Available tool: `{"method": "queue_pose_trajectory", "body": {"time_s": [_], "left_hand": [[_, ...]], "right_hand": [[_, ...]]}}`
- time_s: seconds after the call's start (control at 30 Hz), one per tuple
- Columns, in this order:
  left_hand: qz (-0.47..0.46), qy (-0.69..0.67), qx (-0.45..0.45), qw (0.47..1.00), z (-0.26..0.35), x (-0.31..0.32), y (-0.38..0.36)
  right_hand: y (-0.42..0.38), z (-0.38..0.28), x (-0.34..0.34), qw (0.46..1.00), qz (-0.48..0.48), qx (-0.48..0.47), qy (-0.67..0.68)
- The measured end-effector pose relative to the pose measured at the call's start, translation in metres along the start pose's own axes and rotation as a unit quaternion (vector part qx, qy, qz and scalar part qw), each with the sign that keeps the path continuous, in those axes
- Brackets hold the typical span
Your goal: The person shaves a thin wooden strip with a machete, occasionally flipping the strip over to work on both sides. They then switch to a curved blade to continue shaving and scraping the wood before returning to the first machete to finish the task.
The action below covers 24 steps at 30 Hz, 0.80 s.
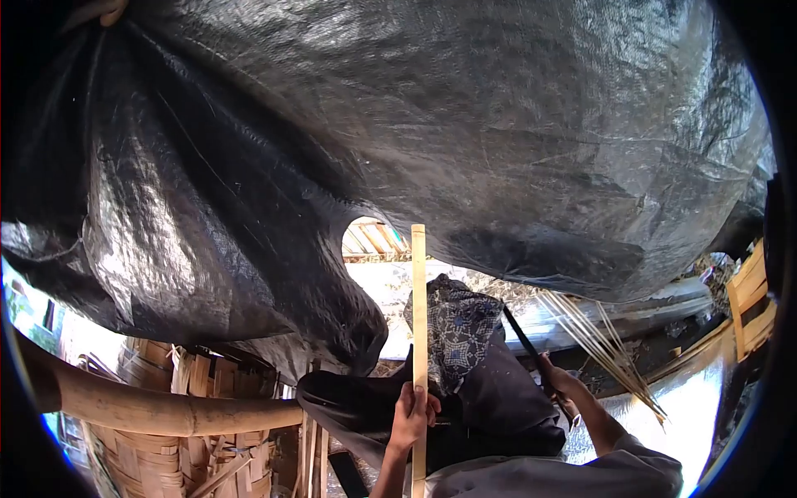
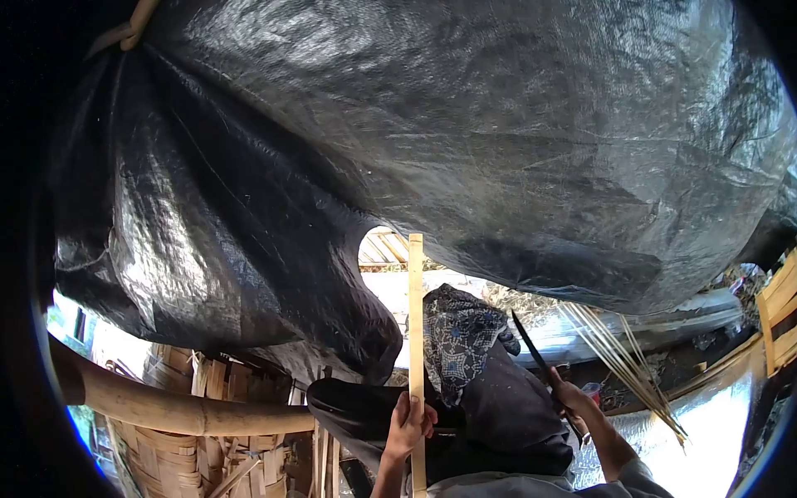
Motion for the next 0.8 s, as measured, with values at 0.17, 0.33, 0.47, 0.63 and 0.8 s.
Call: {"method": "queue_pose_trajectory", "body": {"time_s": [0.17, 0.33, 0.47, 0.63, 0.8], "left_hand": [[0.003, 0.009, 0.018, 1.0, 0.004, 0.0, 0.012], [0.036, 0.035, 0.008, 0.999, 0.002, 0.003, 0.027], [0.046, -0.003, 0.004, 0.999, 0.008, 0.011, 0.039], [0.03, -0.021, -0.023, 0.999, 0.018, 0.028, 0.065], [0.044, -0.051, -0.058, 0.996, 0.014, 0.03, 0.077]], "right_hand": [[-0.074, -0.06, 0.0, 0.96, 0.149, -0.189, -0.146], [-0.136, -0.111, 0.039, 0.973, 0.046, -0.219, -0.061], [-0.132, -0.142, 0.058, 0.94, 0.012, -0.306, -0.149], [-0.146, -0.221, 0.113, 0.85, 0.009, -0.472, -0.234], [-0.128, -0.271, 0.169, 0.767, 0.052, -0.5, -0.398]]}}
Point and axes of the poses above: each hand's wrist, its own y-axis towards the middle knuckle, its own x-axis out of the palm, z = x × y, the point moved 8 cm from there along y, towards the middle knuckle, and after that the axes turned 7 degrees about y, right-handed, at the moved point
